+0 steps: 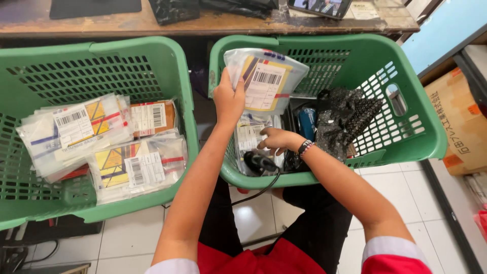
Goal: The person repeatedly picks small plastic-wrapped packages from a green basket, scans their barcodes with a handheld barcode scanner, and places them into a second green basket. The process is repeated for multiple items throughout the clip.
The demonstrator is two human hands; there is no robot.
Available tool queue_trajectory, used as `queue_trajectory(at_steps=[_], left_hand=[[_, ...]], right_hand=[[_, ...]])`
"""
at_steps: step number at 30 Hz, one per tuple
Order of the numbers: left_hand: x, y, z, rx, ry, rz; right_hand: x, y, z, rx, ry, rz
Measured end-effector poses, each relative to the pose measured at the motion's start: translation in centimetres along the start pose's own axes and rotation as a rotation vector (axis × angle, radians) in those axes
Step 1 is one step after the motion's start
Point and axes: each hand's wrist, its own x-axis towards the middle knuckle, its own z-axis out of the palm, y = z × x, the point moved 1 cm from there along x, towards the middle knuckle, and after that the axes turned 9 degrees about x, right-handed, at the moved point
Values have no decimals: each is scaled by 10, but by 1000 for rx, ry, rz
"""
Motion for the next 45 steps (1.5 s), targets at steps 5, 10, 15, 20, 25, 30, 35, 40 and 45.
queue_trajectory(at_steps=[5, 10, 15, 20, 25, 30, 35, 40, 45], left_hand=[[-3, 2, -2, -113, 23, -24], [-2, -7, -4, -393, 60, -107], [-10, -10, -36, -589, -109, -293], [-13, -8, -105, -616, -253, -338], [-21, 3, -174, -536, -346, -386], [-23, -3, -230, -495, -357, -386], [-25, -27, -277, -373, -330, -352], [-25, -75, -322, -13, -183, -243], [-21, -139, -349, 370, -65, -225]], right_hand=[[-7, -6, -26, 660, 243, -213], [-11, 7, -58, 1207, 316, -581], [-32, 11, -83, 1245, -25, -836], [-49, 6, -68, 1130, -90, -780], [-70, -12, -51, 1026, -147, -703], [-67, -45, -31, 971, -109, -581], [-73, -96, -3, 816, -107, -636], [-75, -148, 33, 642, -93, -721], [-66, -184, 69, 426, -11, -780]])
